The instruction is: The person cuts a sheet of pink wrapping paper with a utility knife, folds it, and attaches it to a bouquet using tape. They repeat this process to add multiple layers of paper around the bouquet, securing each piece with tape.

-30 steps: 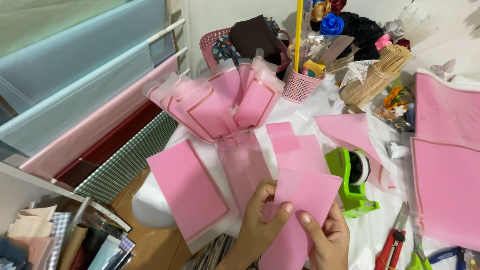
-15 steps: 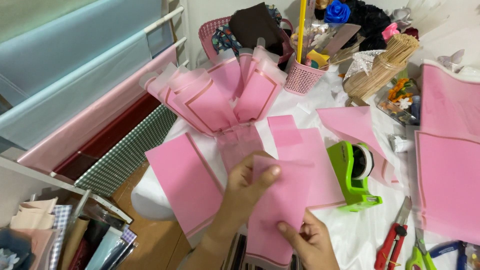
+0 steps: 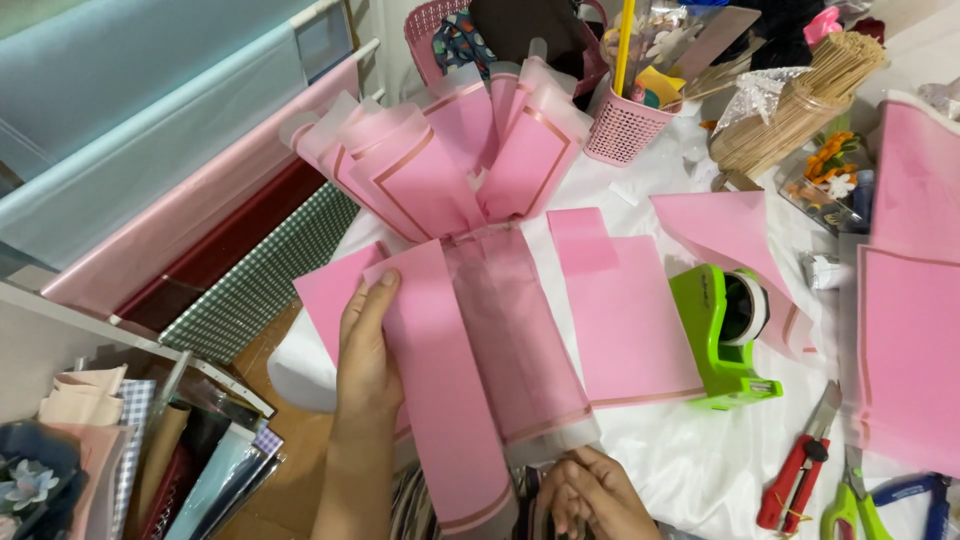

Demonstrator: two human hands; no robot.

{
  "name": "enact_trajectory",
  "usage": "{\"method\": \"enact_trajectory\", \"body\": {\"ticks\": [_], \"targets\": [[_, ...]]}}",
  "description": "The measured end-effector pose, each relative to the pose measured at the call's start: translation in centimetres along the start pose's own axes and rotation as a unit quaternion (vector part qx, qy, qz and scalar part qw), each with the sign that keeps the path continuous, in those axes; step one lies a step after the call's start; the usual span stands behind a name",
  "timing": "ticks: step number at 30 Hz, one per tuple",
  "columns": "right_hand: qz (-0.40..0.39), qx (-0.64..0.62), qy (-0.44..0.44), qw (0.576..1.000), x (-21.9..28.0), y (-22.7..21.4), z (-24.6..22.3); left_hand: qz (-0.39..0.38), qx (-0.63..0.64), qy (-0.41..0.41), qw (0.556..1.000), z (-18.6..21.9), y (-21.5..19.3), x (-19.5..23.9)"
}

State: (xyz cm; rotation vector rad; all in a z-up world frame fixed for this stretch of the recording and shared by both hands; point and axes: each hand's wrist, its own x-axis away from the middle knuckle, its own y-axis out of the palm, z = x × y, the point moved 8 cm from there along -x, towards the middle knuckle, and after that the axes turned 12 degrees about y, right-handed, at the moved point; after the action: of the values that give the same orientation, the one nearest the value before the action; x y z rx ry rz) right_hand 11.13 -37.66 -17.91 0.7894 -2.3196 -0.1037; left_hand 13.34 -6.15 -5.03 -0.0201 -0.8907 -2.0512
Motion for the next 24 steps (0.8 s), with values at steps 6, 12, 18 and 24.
{"method": "enact_trajectory", "body": {"ticks": [6, 12, 18, 24], "targets": [[0.077, -0.136, -0.024, 0.987, -0.7, 3.0, -1.1, 0.014, -0.013, -0.065, 0.998, -2.0, 0.9, 2.2], [0.171, -0.234, -0.023, 0.957, 0.0, 1.3, -0.1, -0.11, -0.059, -0.025, 0.992, -4.7, 2.1, 2.2], [0.109, -0.075, -0.039, 0.99, 1.5, -2.7, 1.5, -0.135, -0.037, -0.032, 0.99, -8.9, 2.4, 1.8], [0.024, 0.243, 0.456, 0.856, 0.5, -13.7, 12.9, -0.21, -0.112, -0.03, 0.971, -8.6, 3.7, 3.8]]}}
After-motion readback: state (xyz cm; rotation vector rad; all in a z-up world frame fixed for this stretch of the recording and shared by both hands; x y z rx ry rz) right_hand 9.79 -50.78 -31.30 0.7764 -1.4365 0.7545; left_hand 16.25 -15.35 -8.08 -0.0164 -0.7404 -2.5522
